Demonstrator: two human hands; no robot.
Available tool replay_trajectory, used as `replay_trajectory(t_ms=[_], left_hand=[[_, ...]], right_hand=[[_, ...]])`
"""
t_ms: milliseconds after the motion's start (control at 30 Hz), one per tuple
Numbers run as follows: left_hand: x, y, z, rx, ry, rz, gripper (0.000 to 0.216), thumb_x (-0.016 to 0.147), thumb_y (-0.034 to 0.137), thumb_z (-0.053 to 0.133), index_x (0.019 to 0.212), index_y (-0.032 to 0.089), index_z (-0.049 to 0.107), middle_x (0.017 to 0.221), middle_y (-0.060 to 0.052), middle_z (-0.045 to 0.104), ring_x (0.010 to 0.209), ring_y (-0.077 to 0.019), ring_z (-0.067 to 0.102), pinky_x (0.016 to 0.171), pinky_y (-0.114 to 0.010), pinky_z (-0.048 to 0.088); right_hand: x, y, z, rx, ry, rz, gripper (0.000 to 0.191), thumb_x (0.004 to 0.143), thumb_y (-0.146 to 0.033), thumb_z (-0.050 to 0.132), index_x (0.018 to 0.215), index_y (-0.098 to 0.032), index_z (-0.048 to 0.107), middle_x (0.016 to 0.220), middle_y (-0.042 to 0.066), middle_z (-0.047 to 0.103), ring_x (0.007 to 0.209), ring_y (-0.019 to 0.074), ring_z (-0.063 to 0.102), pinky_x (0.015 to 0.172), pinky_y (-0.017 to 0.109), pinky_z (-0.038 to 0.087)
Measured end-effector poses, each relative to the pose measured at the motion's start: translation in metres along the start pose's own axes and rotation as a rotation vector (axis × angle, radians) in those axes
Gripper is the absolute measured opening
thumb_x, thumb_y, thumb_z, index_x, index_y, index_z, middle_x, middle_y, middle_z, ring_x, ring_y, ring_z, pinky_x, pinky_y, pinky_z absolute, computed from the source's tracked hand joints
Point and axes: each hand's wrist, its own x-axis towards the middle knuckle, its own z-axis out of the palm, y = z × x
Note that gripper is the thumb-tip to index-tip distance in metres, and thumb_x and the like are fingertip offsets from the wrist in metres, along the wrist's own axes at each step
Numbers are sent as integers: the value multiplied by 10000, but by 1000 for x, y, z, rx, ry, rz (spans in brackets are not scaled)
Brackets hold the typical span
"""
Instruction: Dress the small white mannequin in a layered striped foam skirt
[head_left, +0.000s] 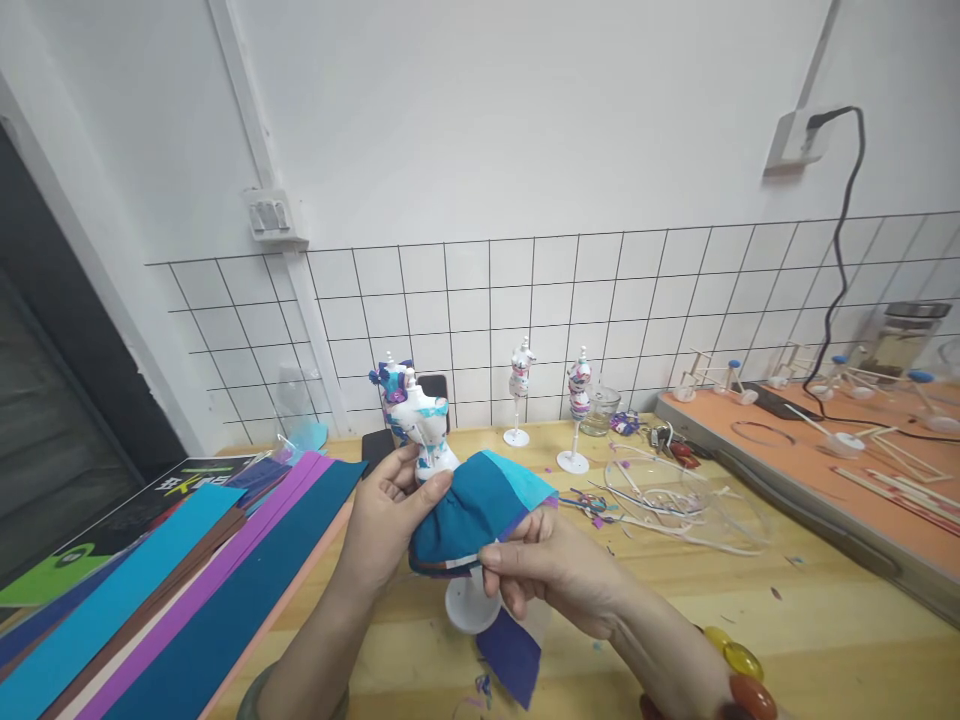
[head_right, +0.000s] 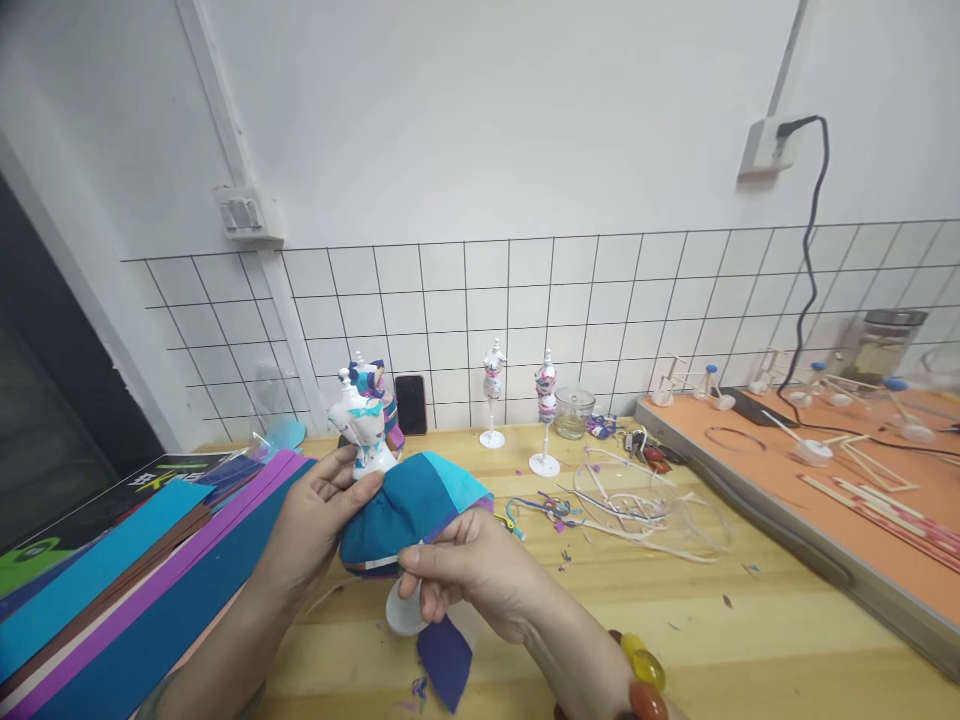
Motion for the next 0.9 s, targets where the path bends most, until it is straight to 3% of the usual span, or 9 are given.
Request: replay_trajectory(t_ms=[200,267,367,500,567,633,733,800,900], left_hand=[[-1,0,0,-85,-38,-77,561,663,309,730,1156,144,520,1030,-119,684,995,-257,614,853,-337,486],[-2,1,1,-113,-38,-100,568,651,315,738,1153,153,528,1056,-117,675,1005,-259,609,855,-340,488],[-2,2,2,-148,-27,-125,585,612,310,763,1135,159,550,1054,-117,676,998,-265,612,856,-354,490],[-2,1,4,-169,-111,-160,563,581,279,783,1095,154,589,1000,-118,694,977,-278,619,869,-384,478],[-4,0,5,-155,-180,-183,509,596,249,778,1070,162,613,1016,-112,690,1001,-268,608,907,-375,450],[-6,-1,5,-135,-260,-199,464,612,223,770,1052,175,632,1046,-102,680,1027,-255,594,935,-359,424],[-10,-1,5,-116,-408,-221,450,627,222,761,1060,186,643,1080,-97,665,1045,-258,579,919,-349,426],[-12,0,6,-114,-497,-257,476,632,236,757,1089,184,634,1083,-104,660,1058,-272,567,901,-359,434],[-14,1,7,-134,-560,-283,510,629,237,758,1117,193,618,1092,-102,651,1076,-280,551,913,-379,419]], right_hand=[[2,2,1,-23,-31,-20,234,659,-311,743,628,-90,672,582,22,664,379,27,538,390,111,414],[-4,-3,2,-63,-113,46,222,673,-317,730,724,-104,692,616,21,676,361,31,533,367,113,409],[-27,-19,4,-221,-341,268,246,679,-323,718,840,-136,714,594,-10,651,340,21,494,371,112,425],[-67,-45,-2,-262,-355,252,299,599,-372,766,772,-130,734,612,10,643,446,51,536,412,116,416],[-76,-53,-8,-229,-340,194,332,601,-425,754,759,-134,728,611,26,645,462,82,561,405,149,418],[-73,-55,-13,-187,-268,32,304,661,-443,710,761,-156,710,534,4,610,398,75,526,365,160,382],[-54,-54,-17,-263,15,-244,200,744,-372,665,727,-173,679,478,-34,551,382,42,445,388,154,340],[-42,-51,-16,-390,127,-272,174,743,-341,673,737,-167,671,587,-11,589,515,64,492,488,179,385],[-33,-46,-13,-522,52,-196,215,747,-372,661,797,-163,667,716,14,604,646,101,503,576,221,398]])
